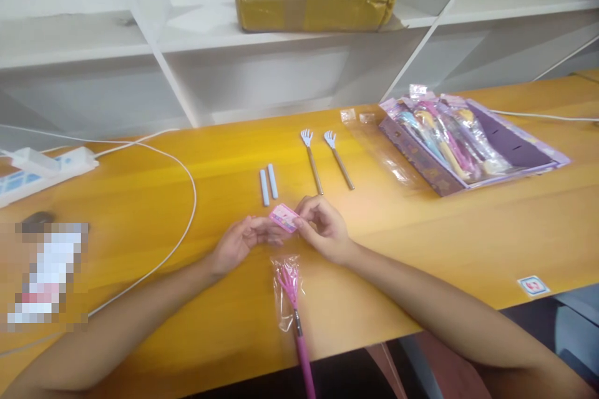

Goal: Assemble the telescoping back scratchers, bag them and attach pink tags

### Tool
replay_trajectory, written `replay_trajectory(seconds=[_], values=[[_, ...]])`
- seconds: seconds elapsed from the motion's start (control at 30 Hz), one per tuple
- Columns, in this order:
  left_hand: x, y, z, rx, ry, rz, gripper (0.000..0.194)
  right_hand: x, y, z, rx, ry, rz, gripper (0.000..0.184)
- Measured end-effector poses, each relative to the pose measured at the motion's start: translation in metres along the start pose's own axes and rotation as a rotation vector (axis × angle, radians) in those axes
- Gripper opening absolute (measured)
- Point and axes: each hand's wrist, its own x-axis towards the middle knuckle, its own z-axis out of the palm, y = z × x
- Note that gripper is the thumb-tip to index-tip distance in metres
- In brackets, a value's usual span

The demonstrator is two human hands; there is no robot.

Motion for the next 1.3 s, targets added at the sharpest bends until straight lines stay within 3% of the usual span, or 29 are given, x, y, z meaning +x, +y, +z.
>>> replay_trajectory(seconds=[0.2,0.43,0.63,0.83,1.07,1.23,1.3], values=[[0.002,0.004,-0.002,-0.041,-0.015,-0.026,0.072,0.004,0.002,-0.005,-0.14,-0.022,-0.035,0.021],[0.002,0.002,-0.003,-0.064,0.003,-0.03,0.071,0.008,0.002,-0.009,-0.199,-0.098,-0.116,0.006],[0.003,0.005,-0.001,-0.059,0.015,-0.032,0.069,0.008,0.003,-0.011,-0.249,-0.146,-0.157,0.027],[0.002,0.003,-0.002,-0.077,0.03,-0.038,0.066,0.009,0.002,-0.013,-0.261,-0.178,-0.181,0.034],[0.002,0.001,-0.002,-0.064,0.045,-0.032,0.063,0.008,0.003,-0.012,-0.185,-0.223,-0.06,0.059],[-0.001,-0.001,-0.002,-0.011,0.043,-0.021,0.058,0.01,0.003,-0.012,-0.24,-0.238,-0.126,0.031],[-0.002,-0.001,-0.001,0.009,0.039,-0.023,0.058,0.01,0.003,-0.012,-0.253,-0.241,-0.146,0.028]])
